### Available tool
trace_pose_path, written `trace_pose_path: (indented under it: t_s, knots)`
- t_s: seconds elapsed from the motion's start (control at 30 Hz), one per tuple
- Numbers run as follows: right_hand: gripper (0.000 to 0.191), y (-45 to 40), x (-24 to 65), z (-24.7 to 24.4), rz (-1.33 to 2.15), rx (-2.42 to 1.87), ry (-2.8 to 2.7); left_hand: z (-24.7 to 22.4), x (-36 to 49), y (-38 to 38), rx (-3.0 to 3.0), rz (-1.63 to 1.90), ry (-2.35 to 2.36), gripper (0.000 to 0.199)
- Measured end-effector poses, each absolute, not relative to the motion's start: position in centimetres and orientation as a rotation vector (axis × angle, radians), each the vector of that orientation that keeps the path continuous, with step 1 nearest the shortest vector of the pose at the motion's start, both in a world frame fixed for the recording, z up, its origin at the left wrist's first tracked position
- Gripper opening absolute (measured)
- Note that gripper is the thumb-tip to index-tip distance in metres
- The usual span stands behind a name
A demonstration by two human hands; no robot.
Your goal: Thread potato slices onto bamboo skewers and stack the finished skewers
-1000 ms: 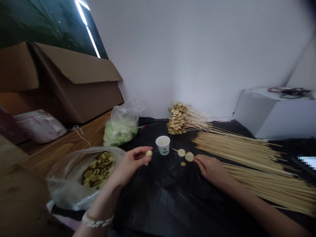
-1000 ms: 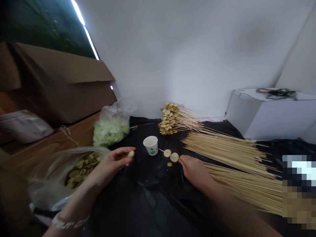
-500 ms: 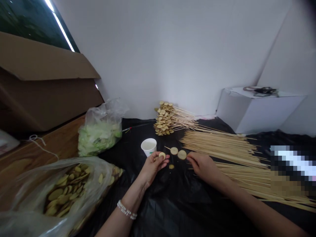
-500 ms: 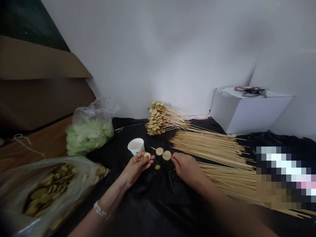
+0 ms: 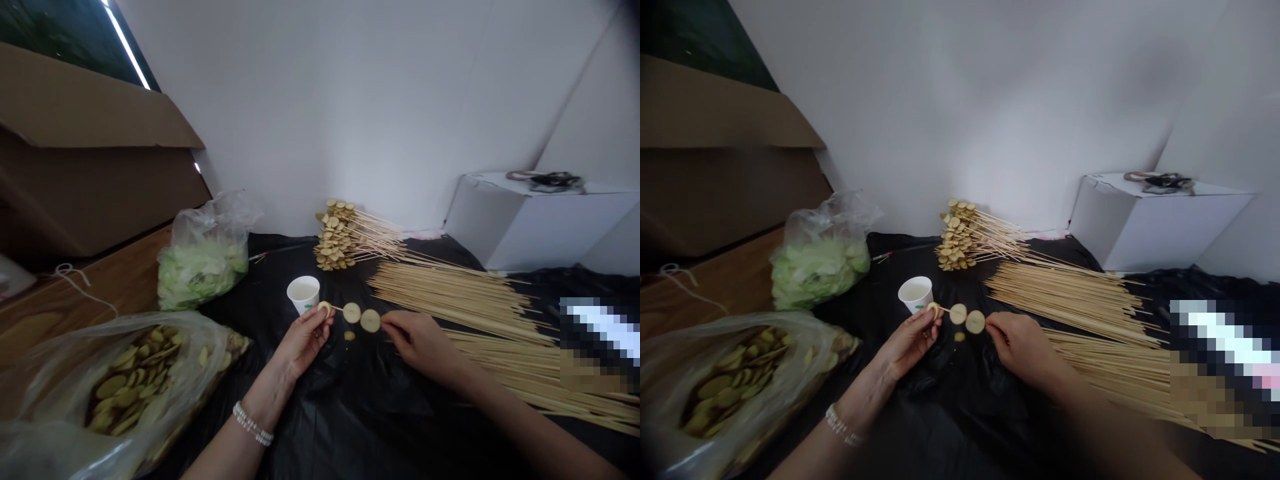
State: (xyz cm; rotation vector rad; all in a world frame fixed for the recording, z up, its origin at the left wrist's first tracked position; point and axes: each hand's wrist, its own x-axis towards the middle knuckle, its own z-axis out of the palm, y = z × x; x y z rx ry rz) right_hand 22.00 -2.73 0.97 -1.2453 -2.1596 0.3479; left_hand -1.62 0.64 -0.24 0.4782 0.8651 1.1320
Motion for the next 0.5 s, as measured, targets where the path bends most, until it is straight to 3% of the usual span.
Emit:
trace_pose_path:
  t_s: [0.5]
  knots:
    - [0.025,-2.50,21.88,0.30,0.330,-1.280,-2.210,0.12,-1.67,0.85,0.435,1.202,0.897,0.008]
